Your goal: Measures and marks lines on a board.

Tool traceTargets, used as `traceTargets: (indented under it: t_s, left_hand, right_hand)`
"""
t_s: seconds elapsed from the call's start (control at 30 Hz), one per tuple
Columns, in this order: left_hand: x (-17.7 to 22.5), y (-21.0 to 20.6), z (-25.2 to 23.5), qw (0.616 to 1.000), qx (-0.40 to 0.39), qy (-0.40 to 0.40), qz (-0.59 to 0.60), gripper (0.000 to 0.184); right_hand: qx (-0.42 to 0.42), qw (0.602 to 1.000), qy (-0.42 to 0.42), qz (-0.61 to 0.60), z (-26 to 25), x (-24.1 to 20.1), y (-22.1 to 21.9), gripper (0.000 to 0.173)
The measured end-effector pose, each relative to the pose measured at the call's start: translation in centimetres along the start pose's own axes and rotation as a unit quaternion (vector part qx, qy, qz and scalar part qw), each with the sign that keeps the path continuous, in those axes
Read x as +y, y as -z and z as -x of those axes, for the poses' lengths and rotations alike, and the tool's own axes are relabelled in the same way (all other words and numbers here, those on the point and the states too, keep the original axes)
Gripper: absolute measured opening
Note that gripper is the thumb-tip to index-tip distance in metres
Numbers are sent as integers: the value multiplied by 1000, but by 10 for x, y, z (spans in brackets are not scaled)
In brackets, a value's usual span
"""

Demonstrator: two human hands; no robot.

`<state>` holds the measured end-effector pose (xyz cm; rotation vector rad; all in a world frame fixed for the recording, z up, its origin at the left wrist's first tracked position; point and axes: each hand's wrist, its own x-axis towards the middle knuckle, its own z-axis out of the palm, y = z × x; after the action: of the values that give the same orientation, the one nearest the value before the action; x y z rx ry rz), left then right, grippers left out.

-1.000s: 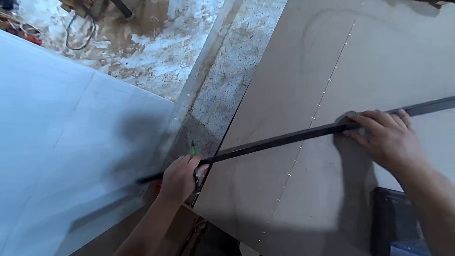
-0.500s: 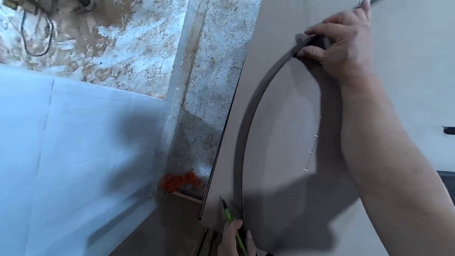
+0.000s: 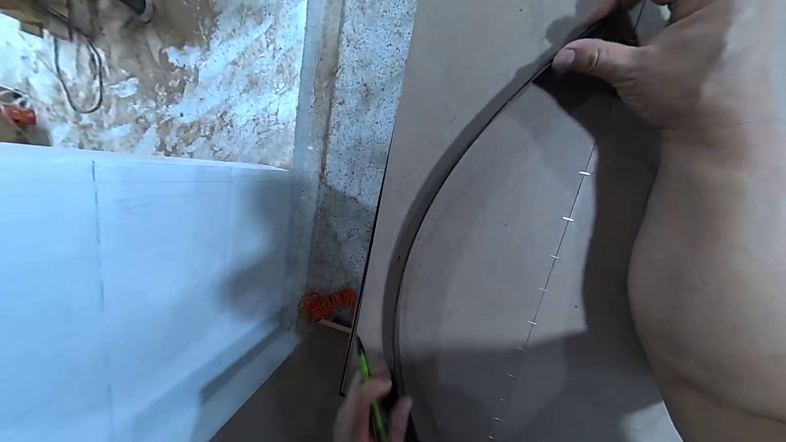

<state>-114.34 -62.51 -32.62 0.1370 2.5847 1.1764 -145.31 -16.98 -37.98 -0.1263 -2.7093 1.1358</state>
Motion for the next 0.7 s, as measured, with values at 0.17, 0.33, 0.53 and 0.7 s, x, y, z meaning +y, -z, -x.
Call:
traceTargets:
  t_s: [0.17, 0.33, 0.53, 0.7]
  left_hand:
    - [-5, -4, -109, 990, 74, -117, -22, 26]
    - [0, -26, -128, 985, 128, -120, -6, 19]
    - [-2, -27, -126, 985, 127, -112, 26, 24]
    - [-2, -24, -129, 987, 116, -106, 38, 19]
  right_hand:
    - [4, 998, 2, -68, 2, 10, -3, 35]
    - [-5, 998, -47, -48, 1, 22, -10, 49]
    - [-7, 994, -89, -55, 5, 27, -15, 48]
    - [11, 997, -78, 9, 3, 13, -11, 65]
